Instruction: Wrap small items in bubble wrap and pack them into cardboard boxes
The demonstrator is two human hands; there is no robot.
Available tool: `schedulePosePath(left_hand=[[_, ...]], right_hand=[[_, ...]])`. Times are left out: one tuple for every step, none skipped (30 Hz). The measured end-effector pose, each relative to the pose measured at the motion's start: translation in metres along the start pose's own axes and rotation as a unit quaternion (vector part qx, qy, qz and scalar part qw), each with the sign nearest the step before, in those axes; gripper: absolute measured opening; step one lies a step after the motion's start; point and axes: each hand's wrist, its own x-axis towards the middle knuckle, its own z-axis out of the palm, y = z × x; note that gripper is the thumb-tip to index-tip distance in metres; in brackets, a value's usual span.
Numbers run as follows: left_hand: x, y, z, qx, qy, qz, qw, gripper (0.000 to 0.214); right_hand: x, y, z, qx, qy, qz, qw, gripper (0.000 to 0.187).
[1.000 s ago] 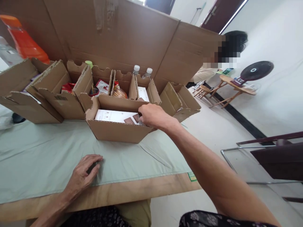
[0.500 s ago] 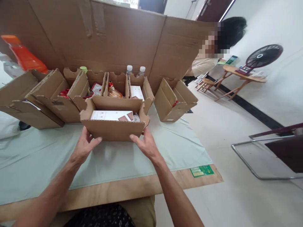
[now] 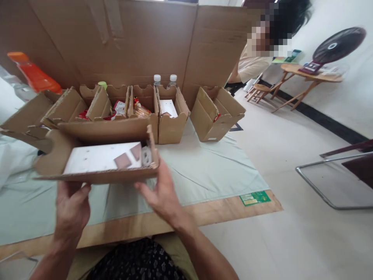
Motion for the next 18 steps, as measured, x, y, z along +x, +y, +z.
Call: schedulePosePath(left_hand=[[0.002,0.002,0.008,-0.005,-0.023,0.009,1.000,0.068],[0.000,0.003,0.016,-0.008,-0.054,0.011,0.998,0.071],[-0.007,0.003,0.021,-0.006,-0.086,0.002,0.996,0.075],[-0.016,0.003,0.023,0.001,-0.112,-0.015,0.994,0.077],[-0.026,0.001,0.020,0.013,-0.124,-0.036,0.992,0.078],[-0.035,0.000,0.015,0.026,-0.122,-0.055,0.991,0.077],[-0.041,-0.001,0.006,0.038,-0.104,-0.066,0.992,0.074],[-0.044,-0.002,-0.003,0.045,-0.081,-0.068,0.993,0.070],[-0.042,-0.003,-0.012,0.045,-0.057,-0.058,0.996,0.066],[-0.037,-0.004,-0.018,0.040,-0.036,-0.039,0.998,0.064],[-0.029,-0.006,-0.021,0.032,-0.024,-0.020,0.999,0.063],[-0.020,-0.008,-0.021,0.023,-0.020,-0.003,1.000,0.063],[-0.012,-0.010,-0.016,0.013,-0.024,0.008,1.000,0.063],[-0.006,-0.014,-0.009,0.005,-0.035,0.008,0.999,0.064],[-0.002,-0.018,0.000,-0.003,-0.049,0.001,0.999,0.065],[-0.001,-0.023,0.010,-0.010,-0.068,-0.012,0.998,0.066],[-0.001,-0.028,0.018,-0.015,-0.086,-0.026,0.996,0.066],[-0.002,-0.033,0.025,-0.018,-0.103,-0.039,0.994,0.066]], right_hand=[[0.003,0.002,-0.006,0.002,0.024,-0.004,1.000,0.066],[0.002,0.005,-0.012,-0.004,0.053,-0.002,0.999,0.061],[-0.005,0.008,-0.019,-0.016,0.080,0.007,0.997,0.057],[-0.014,0.011,-0.025,-0.030,0.104,0.021,0.994,0.055],[-0.026,0.014,-0.027,-0.042,0.120,0.032,0.991,0.056],[-0.037,0.015,-0.026,-0.048,0.125,0.041,0.990,0.060],[-0.046,0.015,-0.022,-0.049,0.117,0.047,0.991,0.063],[-0.051,0.013,-0.015,-0.045,0.096,0.051,0.993,0.065],[-0.051,0.011,-0.006,-0.038,0.070,0.051,0.996,0.067],[-0.048,0.009,0.002,-0.029,0.044,0.047,0.997,0.068],[-0.041,0.007,0.009,-0.022,0.024,0.042,0.999,0.069],[-0.034,0.007,0.013,-0.019,0.014,0.037,0.999,0.069],[-0.028,0.008,0.013,-0.022,0.016,0.033,0.999,0.071],[-0.025,0.011,0.010,-0.031,0.027,0.032,0.999,0.072],[-0.026,0.016,0.004,-0.045,0.040,0.035,0.998,0.073],[-0.031,0.022,-0.004,-0.062,0.053,0.041,0.996,0.074],[-0.040,0.030,-0.014,-0.080,0.063,0.049,0.994,0.073],[-0.051,0.039,-0.025,-0.099,0.066,0.057,0.991,0.072]])
